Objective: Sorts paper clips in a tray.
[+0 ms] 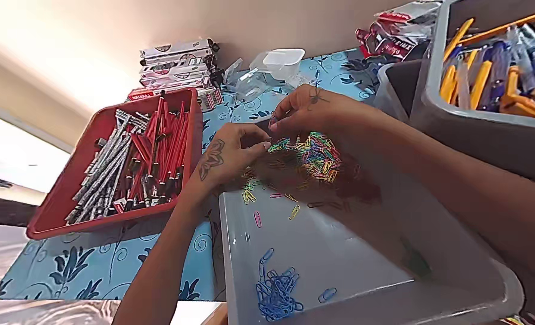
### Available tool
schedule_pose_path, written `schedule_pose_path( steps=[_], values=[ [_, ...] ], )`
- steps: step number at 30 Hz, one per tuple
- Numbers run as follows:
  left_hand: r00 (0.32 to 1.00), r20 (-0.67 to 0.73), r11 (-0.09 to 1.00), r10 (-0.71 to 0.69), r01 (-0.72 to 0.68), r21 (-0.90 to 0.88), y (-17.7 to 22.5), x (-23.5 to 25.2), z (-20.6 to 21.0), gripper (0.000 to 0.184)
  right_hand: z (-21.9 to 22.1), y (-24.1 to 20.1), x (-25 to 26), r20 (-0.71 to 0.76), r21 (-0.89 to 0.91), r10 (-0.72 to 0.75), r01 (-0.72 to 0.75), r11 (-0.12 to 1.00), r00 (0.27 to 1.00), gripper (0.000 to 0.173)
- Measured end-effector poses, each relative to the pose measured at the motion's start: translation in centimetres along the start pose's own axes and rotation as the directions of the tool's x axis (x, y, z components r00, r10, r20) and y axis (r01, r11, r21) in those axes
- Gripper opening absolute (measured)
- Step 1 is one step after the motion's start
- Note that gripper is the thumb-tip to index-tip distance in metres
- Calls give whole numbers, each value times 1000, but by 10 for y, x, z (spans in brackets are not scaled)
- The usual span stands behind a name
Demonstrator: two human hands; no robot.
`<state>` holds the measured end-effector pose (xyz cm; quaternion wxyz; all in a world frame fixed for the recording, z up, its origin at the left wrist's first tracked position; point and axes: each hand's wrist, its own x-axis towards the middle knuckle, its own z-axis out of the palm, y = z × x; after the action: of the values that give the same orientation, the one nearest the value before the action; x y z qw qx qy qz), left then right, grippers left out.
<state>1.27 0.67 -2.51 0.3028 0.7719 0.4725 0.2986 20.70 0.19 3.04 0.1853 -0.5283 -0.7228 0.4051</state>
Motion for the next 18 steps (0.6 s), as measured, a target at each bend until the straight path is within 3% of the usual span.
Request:
schedule_pose_path(
  steps=[2,3,5,7,8,9,12,15,18],
  values=[
    [985,133,994,109,-105,-36,-1,-2,-5,8,-9,15,26,75,-11,-74,75,997,994,13],
    [945,262,980,195,-179,-82,-3,-4,-9,9,-12,23,36,112,-3,-121,123,992,986,11],
    [763,544,937,349,-275,-216,0,-11,-11,15,-16,28,49,214,-55,-171,186,981,962,10],
    [527,739,908,418,-214,-361,2,-20,-7,25,-13,30,52,251,-83,-203,230,970,946,10],
    [456,775,898,438,-173,-406,0,-23,-3,29,-12,31,52,267,-88,-223,254,963,937,10],
    [447,774,893,448,-174,-416,-1,-25,0,31,-10,32,52,284,-94,-246,282,955,927,10],
    [560,718,910,414,-258,-323,2,-15,-3,28,-9,31,50,352,-111,-276,332,937,895,11],
    [805,510,941,301,-164,-296,9,-10,-11,28,-10,27,44,441,-123,-293,380,917,848,10],
    [966,209,938,154,-77,-338,8,-8,-15,34,-11,29,38,641,45,-362,438,898,677,9]
  ],
)
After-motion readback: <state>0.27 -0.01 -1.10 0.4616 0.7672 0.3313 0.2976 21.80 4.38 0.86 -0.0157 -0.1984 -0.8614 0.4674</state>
